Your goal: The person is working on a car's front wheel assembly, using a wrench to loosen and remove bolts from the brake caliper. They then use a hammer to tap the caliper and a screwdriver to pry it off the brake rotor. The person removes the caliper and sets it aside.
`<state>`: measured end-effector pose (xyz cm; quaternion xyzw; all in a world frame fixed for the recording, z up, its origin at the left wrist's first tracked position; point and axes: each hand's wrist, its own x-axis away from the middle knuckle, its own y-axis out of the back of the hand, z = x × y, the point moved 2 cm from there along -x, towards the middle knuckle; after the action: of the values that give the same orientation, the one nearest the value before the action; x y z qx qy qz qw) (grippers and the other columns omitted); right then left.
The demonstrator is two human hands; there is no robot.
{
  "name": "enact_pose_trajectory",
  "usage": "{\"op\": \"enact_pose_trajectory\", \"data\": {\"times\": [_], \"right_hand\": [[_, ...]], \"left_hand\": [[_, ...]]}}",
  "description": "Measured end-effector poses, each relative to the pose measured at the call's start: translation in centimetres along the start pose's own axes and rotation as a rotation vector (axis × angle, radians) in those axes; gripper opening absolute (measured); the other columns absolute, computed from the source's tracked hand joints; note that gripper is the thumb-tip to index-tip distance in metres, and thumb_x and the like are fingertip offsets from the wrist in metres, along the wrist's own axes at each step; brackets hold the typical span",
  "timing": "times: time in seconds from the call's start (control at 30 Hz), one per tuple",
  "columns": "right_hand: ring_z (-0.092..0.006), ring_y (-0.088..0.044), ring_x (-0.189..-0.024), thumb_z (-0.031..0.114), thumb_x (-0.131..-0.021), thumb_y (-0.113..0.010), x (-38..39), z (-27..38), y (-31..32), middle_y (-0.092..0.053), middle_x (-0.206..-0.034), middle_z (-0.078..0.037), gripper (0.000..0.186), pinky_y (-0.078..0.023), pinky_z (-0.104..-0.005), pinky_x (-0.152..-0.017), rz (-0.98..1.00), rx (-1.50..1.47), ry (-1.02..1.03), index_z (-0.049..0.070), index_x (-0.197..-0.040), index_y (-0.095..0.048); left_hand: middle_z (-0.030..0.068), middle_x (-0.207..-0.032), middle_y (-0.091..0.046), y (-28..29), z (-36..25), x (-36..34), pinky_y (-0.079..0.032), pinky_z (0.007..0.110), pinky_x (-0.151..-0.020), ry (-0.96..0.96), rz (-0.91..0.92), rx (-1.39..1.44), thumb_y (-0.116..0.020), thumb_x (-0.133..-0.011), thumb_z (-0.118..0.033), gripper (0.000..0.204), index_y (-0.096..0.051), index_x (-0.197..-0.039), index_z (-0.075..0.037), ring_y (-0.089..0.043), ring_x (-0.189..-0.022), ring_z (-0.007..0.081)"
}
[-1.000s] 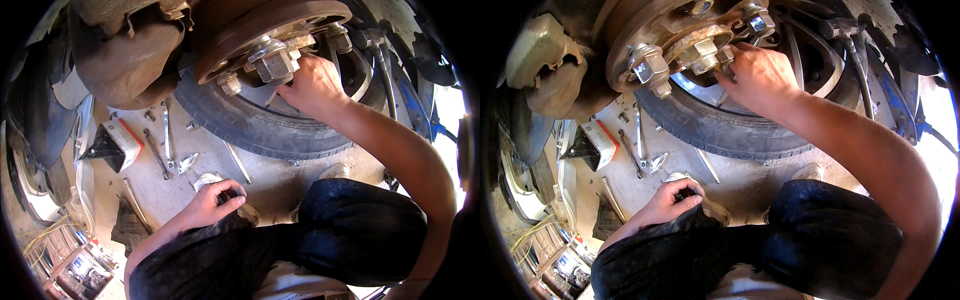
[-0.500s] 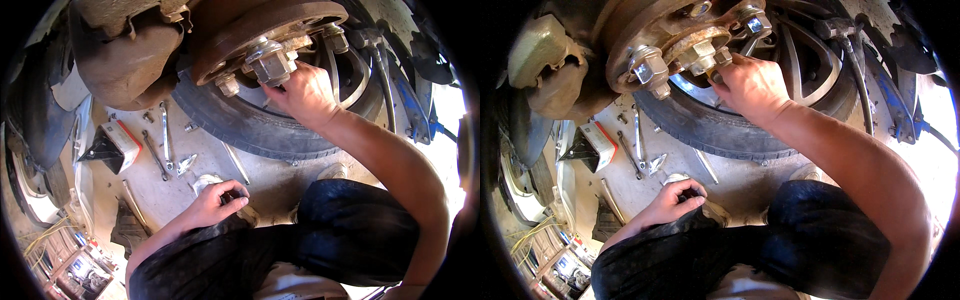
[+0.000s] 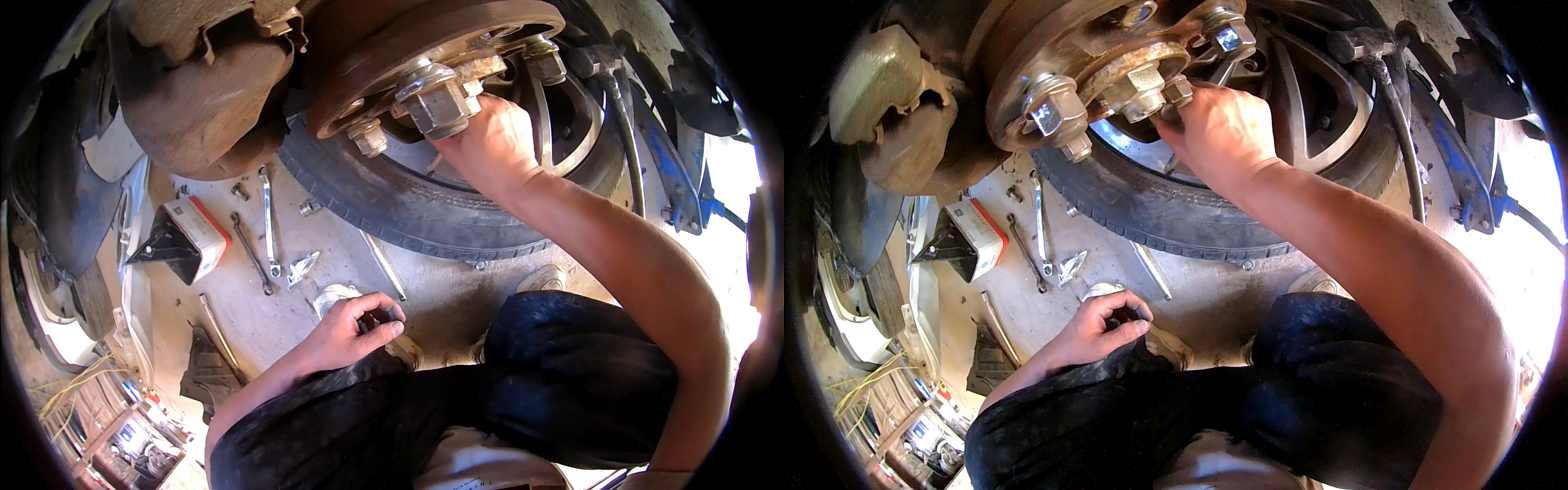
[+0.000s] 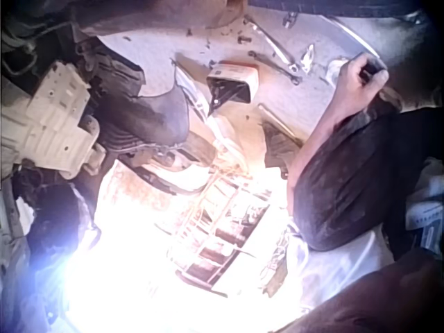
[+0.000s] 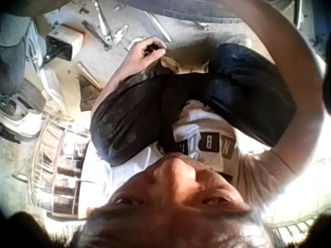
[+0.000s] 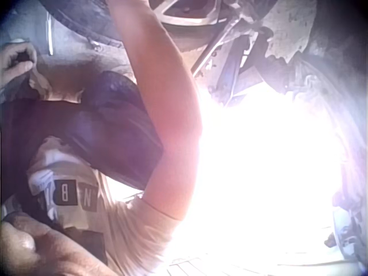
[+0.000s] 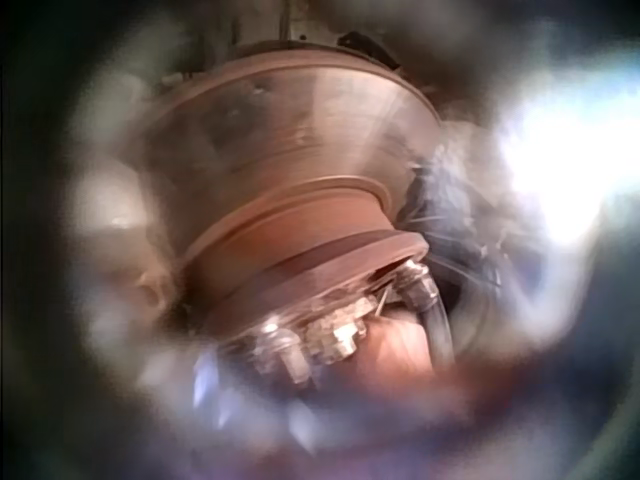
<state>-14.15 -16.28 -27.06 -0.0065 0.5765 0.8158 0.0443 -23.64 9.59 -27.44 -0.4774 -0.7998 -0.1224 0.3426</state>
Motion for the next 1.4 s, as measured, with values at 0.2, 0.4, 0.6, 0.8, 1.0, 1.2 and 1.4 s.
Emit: {"op": "enact_pose_trajectory", "data": {"times": [0.2, 0.4, 0.6, 0.8, 1.0, 1.2, 1.4], "right_hand": [[-0.0289, -0.067, -0.075, 0.042, -0.083, -0.065, -0.1, 0.0, -0.4, -0.066, -0.08, -0.011, 0.038, -0.053, -0.0402, -0.067, 0.026, -0.002, -0.06, 0.005, -0.078, -0.068], [-0.0302, -0.066, -0.072, 0.045, -0.082, -0.066, -0.1, -0.4, -0.8, -0.066, -0.074, -0.013, 0.043, -0.052, -0.0402, -0.065, -0.001, -0.034, -0.09, 0.004, -0.071, -0.067], [-0.0311, -0.067, -0.071, 0.045, -0.083, -0.064, -0.1, 0.2, 0.4, -0.066, -0.071, -0.014, 0.043, -0.053, -0.0401, -0.064, 0.045, -0.014, -0.109, 0.004, -0.071, -0.066], [-0.0313, -0.067, -0.072, 0.042, -0.085, -0.063, -0.2, 0.0, 1.0, -0.067, -0.072, -0.014, 0.036, -0.054, -0.0404, -0.068, 0.087, -0.037, -0.146, 0.007, -0.087, -0.066], [-0.0313, -0.067, -0.076, 0.041, -0.085, -0.063, -0.3, 0.4, 2.2, -0.067, -0.076, -0.014, 0.033, -0.053, -0.0411, -0.071, 0.146, -0.07, -0.183, 0.01, -0.096, -0.066], [-0.0325, -0.067, -0.079, 0.037, -0.084, -0.064, -0.6, -0.3, 2.4, -0.068, -0.081, -0.015, 0.032, -0.053, -0.0413, -0.073, 0.139, -0.112, -0.152, 0.011, -0.102, -0.067], [-0.0339, -0.067, -0.08, 0.035, -0.084, -0.064, 0.1, -0.8, 2.4, -0.068, -0.081, -0.017, 0.034, -0.053, -0.0418, -0.073, 0.068, -0.212, -0.125, 0.01, -0.107, -0.066]], "left_hand": [[0.0004, -0.088, -0.061, 0.1, -0.1, 0.0, -0.047, 0.024, -0.074, -0.027, 0.004, -0.019, -0.065, -0.091, -0.017, 0.018, -0.062, -0.102, -0.003, -0.056, -0.083, 0.007], [0.0008, -0.088, -0.061, 0.1, -0.1, 0.0, -0.047, 0.025, -0.075, -0.03, 0.011, -0.019, -0.065, -0.091, -0.017, 0.018, -0.062, -0.102, -0.003, -0.056, -0.083, 0.0073], [0.0009, -0.089, -0.061, 0.0, 0.0, 0.1, -0.047, 0.024, -0.075, -0.038, 0.005, -0.027, -0.065, -0.091, -0.016, 0.018, -0.062, -0.102, -0.003, -0.056, -0.083, 0.0071], [0.0011, -0.085, -0.062, -0.1, 0.1, 0.1, -0.047, 0.024, -0.07, -0.059, -0.02, -0.008, -0.065, -0.09, -0.019, 0.019, -0.062, -0.101, -0.003, -0.056, -0.077, 0.0069], [-0.0004, -0.086, -0.06, 0.1, -0.1, 0.1, -0.046, 0.023, -0.072, -0.034, 0.013, -0.015, -0.064, -0.091, -0.018, 0.019, -0.061, -0.103, -0.003, -0.055, -0.08, 0.0058], [0.0012, -0.082, -0.063, -0.2, 0.4, 0.0, -0.047, 0.024, -0.068, -0.075, -0.029, -0.004, -0.066, -0.089, -0.02, 0.02, -0.063, -0.101, -0.004, -0.056, -0.074, 0.007], [0.0012, -0.082, -0.062, -0.2, 0.3, -0.1, -0.046, 0.024, -0.068, -0.073, -0.03, -0.009, -0.065, -0.089, -0.02, 0.02, -0.062, -0.101, -0.004, -0.056, -0.073, 0.0069]]}}
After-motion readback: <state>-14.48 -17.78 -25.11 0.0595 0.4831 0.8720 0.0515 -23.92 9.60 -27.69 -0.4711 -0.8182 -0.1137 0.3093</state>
